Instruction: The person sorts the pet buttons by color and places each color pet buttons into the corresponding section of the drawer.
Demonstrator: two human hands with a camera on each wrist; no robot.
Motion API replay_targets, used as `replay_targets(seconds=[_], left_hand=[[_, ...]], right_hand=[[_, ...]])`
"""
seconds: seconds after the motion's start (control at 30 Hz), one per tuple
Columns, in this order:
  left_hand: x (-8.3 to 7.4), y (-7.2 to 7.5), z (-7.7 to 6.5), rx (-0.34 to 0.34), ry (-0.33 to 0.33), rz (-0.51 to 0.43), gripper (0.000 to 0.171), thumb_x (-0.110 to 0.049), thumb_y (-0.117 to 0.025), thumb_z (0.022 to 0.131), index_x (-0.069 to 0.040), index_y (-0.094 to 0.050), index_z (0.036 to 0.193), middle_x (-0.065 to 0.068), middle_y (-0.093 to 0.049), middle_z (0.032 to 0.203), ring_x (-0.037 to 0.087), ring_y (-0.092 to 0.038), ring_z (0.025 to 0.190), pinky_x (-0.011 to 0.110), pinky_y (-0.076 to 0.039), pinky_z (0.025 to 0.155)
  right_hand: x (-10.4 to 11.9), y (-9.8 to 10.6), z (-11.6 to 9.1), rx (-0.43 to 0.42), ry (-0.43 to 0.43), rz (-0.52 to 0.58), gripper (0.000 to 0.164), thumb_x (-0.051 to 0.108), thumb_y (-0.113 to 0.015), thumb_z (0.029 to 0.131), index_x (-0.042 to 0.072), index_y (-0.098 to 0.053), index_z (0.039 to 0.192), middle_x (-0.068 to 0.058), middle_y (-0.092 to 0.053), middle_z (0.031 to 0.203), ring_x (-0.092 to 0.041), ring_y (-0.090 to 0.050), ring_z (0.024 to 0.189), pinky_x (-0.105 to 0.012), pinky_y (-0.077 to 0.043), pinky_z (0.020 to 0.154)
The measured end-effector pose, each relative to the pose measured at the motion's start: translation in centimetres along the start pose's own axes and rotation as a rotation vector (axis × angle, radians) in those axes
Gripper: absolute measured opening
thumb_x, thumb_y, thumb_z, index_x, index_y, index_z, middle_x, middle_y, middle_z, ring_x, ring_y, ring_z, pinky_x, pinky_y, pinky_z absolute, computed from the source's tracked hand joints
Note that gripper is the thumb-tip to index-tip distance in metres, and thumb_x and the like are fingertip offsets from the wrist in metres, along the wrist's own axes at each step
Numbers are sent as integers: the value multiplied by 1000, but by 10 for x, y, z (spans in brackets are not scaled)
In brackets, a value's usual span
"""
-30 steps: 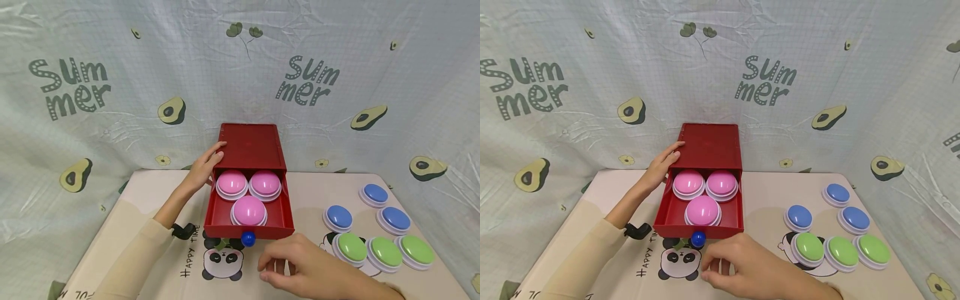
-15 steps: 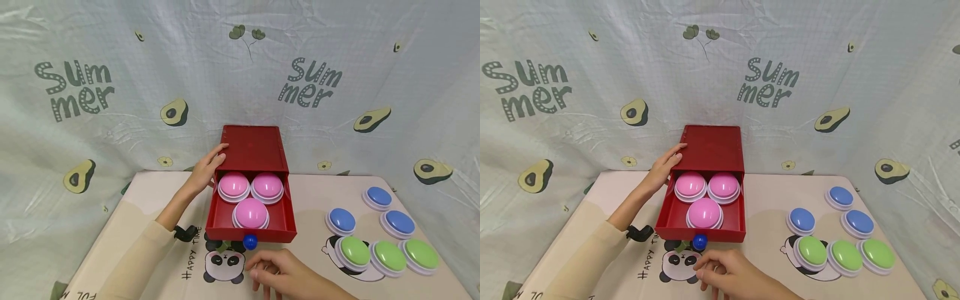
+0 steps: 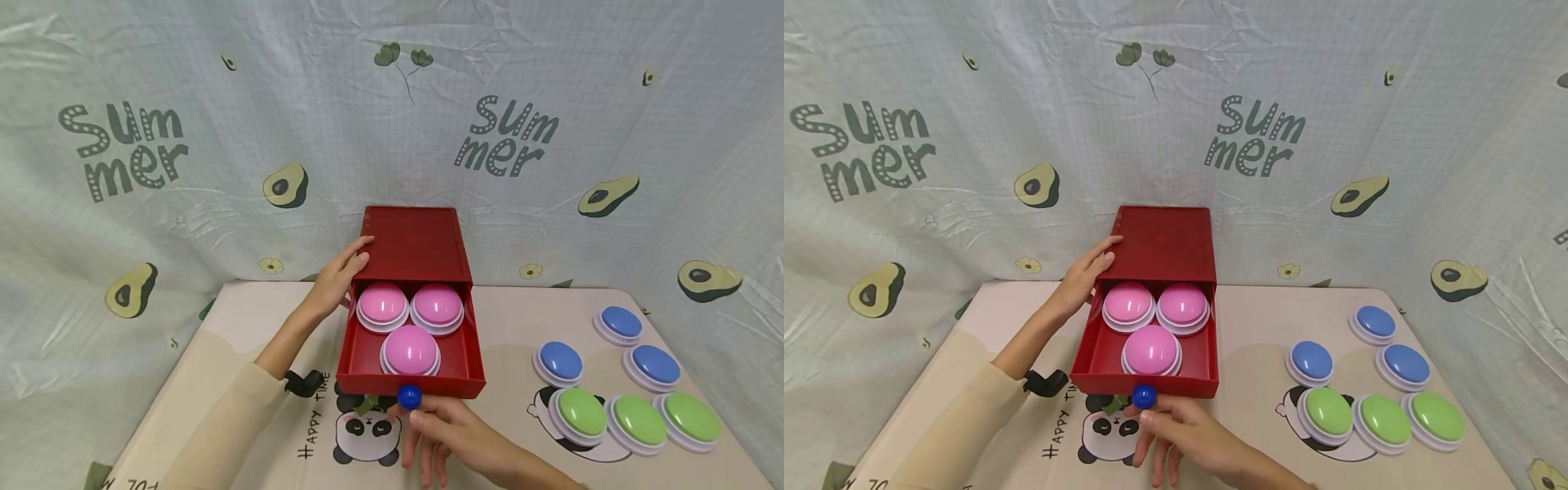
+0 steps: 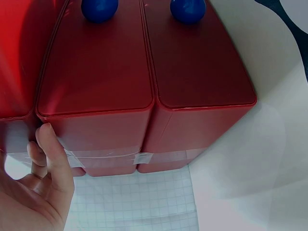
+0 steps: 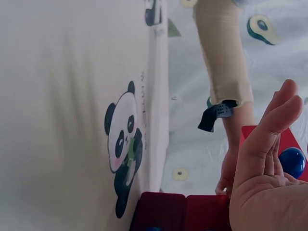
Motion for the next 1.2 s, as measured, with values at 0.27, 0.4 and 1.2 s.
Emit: replay_targets(seconds=[0.27,0.4,1.2], left_hand=[[-1,-1,-2,5,5,12,50,-50,-45,106,-43,-40,156,21,-65,121,22,-59,62,48,-60,54],[-2,0,-1,-1,7,12,50,-52,-45,106,-44,-41,155,20,-65,119,23,-58,62,51,-61,56],[-1,-1,-1,22,2,-8,51,-47,-44,107,-40,-39,158,25,-62,129,21,-60,65,49,-60,54]], right_hand=[[-4,0,3,64,16,111,50,30,-32,115,-2,-44,151,-59,-39,115,-4,-73,74,-16,-56,65],[-6,1,4,72,40,130,50,28,-31,115,-2,-42,153,-33,-66,108,-4,-73,74,-15,-56,64],[-4,-4,5,22,44,122,53,33,-33,114,-6,-43,149,3,-75,101,-1,-71,73,-15,-57,69]])
Point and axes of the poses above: each hand's wrist, its own z-axis towards the middle knuckle, its own y-axis out of the back of the hand, x = y × z, the point moved 2 cm from there along z, towards the middle knuckle
